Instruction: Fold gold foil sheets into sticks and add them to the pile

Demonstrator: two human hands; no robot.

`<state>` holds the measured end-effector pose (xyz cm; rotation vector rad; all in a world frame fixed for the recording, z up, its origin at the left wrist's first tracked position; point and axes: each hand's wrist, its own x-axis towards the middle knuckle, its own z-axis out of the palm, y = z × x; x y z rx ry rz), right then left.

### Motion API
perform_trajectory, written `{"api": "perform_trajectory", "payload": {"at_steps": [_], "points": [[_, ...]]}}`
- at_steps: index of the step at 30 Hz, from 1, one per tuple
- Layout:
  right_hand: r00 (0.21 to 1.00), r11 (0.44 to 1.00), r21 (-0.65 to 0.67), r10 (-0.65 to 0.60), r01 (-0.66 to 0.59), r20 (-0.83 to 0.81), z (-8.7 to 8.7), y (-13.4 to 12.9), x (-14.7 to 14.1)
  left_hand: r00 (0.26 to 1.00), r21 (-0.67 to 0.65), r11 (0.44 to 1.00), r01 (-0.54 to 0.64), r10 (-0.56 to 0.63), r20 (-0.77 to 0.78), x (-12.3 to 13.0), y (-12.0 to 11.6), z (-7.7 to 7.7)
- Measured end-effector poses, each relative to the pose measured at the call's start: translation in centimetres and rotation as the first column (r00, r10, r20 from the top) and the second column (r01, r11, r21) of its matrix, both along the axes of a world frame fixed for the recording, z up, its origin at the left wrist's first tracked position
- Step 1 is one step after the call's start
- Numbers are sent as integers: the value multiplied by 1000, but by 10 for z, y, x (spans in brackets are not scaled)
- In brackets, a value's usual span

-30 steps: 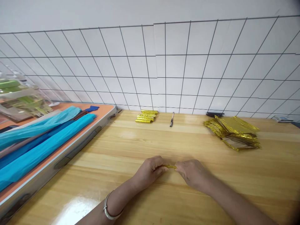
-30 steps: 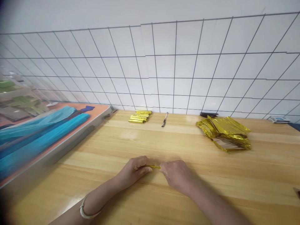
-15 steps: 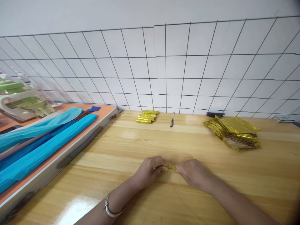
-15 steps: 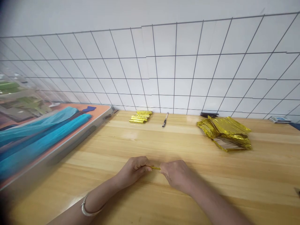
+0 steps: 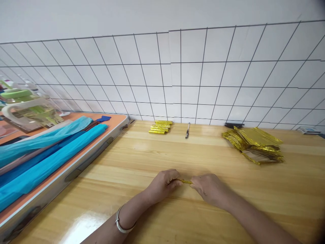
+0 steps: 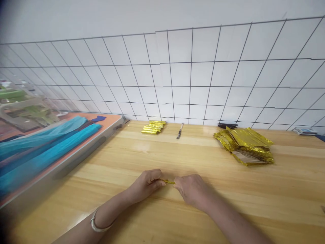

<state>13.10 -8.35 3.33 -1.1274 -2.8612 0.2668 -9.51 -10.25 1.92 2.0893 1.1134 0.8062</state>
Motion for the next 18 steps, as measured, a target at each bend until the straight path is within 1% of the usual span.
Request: {"api": "perform_trajectory", "payload": {"at_steps": [3,11,18], "points": [[1000,1000,1,-3,3,3,-1,0,-1,1000,13,1000,5,-5,15,0,0,-2],[1000,1000,-12,-22,23,8,-2,0,-1,998,-5,999,-38,38,-53,6,-1,-1],[999,998,-44,-33,33,-7,-2,-2,-1,999,-56,998,-42,43,2,15,-5,0]]}}
